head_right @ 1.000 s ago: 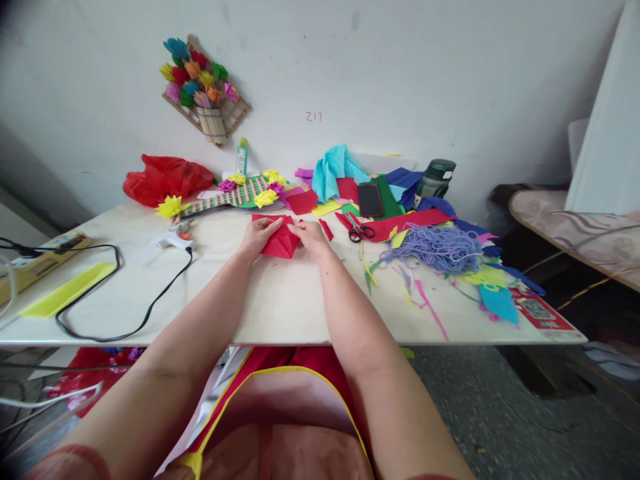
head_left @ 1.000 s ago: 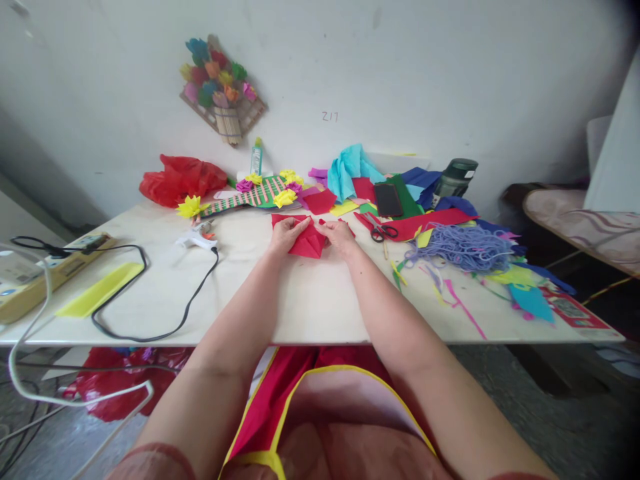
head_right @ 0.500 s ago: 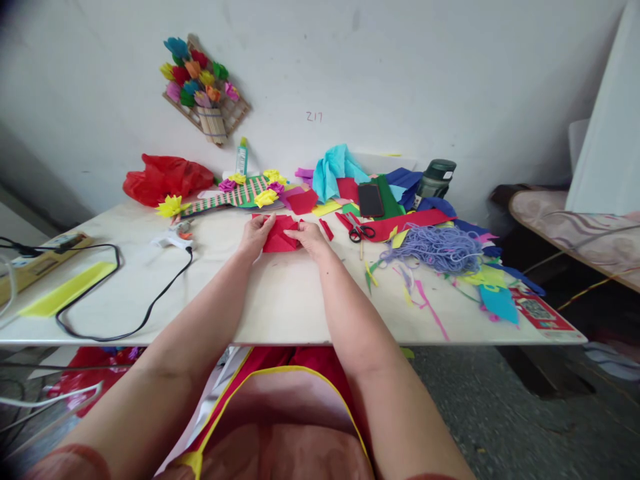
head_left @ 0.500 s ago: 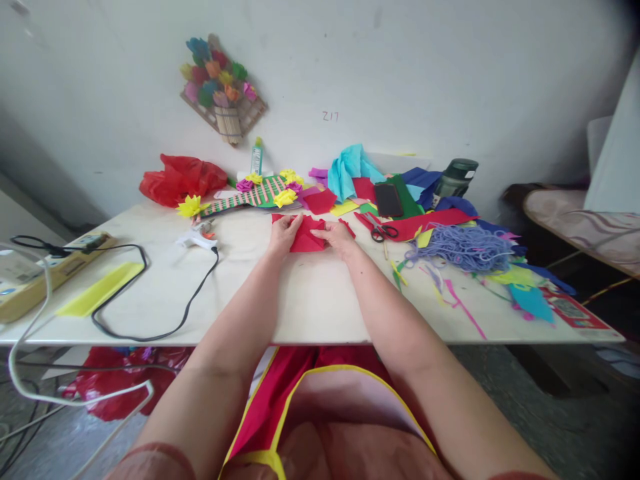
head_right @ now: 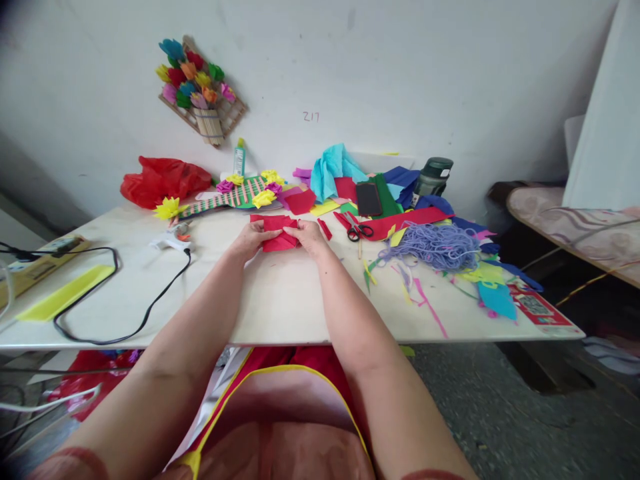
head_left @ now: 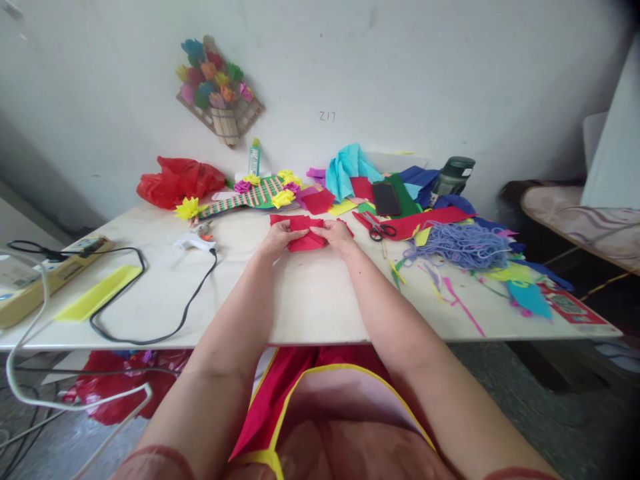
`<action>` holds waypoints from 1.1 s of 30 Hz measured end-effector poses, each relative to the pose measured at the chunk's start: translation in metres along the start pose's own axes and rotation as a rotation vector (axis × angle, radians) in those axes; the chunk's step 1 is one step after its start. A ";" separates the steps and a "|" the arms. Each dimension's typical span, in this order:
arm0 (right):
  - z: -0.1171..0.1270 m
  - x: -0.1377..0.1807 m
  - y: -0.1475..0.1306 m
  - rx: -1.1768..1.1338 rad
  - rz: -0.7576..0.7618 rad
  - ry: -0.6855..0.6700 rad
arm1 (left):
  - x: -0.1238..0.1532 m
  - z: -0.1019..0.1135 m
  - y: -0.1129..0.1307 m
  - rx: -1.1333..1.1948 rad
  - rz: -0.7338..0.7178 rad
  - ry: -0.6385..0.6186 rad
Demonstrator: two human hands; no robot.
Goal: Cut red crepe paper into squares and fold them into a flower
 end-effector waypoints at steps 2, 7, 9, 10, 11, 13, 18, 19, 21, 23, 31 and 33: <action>0.000 0.003 -0.004 0.058 0.005 0.004 | -0.003 0.001 -0.003 -0.004 -0.017 0.016; -0.003 0.004 0.000 0.121 -0.103 -0.097 | -0.009 0.007 -0.009 -0.051 -0.057 0.116; -0.003 0.002 0.003 0.118 -0.125 -0.100 | -0.008 0.007 -0.008 -0.053 -0.061 0.139; -0.003 0.001 0.005 0.110 -0.125 -0.086 | -0.008 0.006 -0.007 -0.053 -0.055 0.144; -0.002 0.000 0.006 0.102 -0.124 -0.067 | -0.006 0.005 -0.007 -0.056 -0.043 0.146; -0.001 -0.002 0.007 0.092 -0.123 -0.042 | -0.004 0.004 -0.006 -0.070 -0.015 0.152; -0.002 -0.002 0.006 0.094 -0.122 -0.041 | -0.004 0.004 -0.008 -0.062 0.026 0.156; -0.002 -0.001 0.006 0.092 -0.124 -0.042 | -0.004 0.005 -0.009 -0.060 0.030 0.155; -0.003 -0.001 0.005 0.083 -0.128 -0.045 | -0.005 0.005 -0.011 -0.058 0.035 0.149; -0.003 -0.001 0.005 0.079 -0.131 -0.045 | -0.006 0.006 -0.012 -0.055 0.041 0.142; -0.002 -0.001 0.004 0.136 -0.103 -0.026 | -0.004 0.002 -0.009 0.009 0.045 0.083; -0.002 -0.001 0.004 0.140 -0.099 -0.016 | -0.005 0.002 -0.010 0.030 0.026 0.064</action>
Point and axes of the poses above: each hand's wrist, its own x-axis away from the middle knuckle, its own z-axis out of the back of the hand, y = z × x, the point moved 4 cm from there along -x, towards the middle knuckle
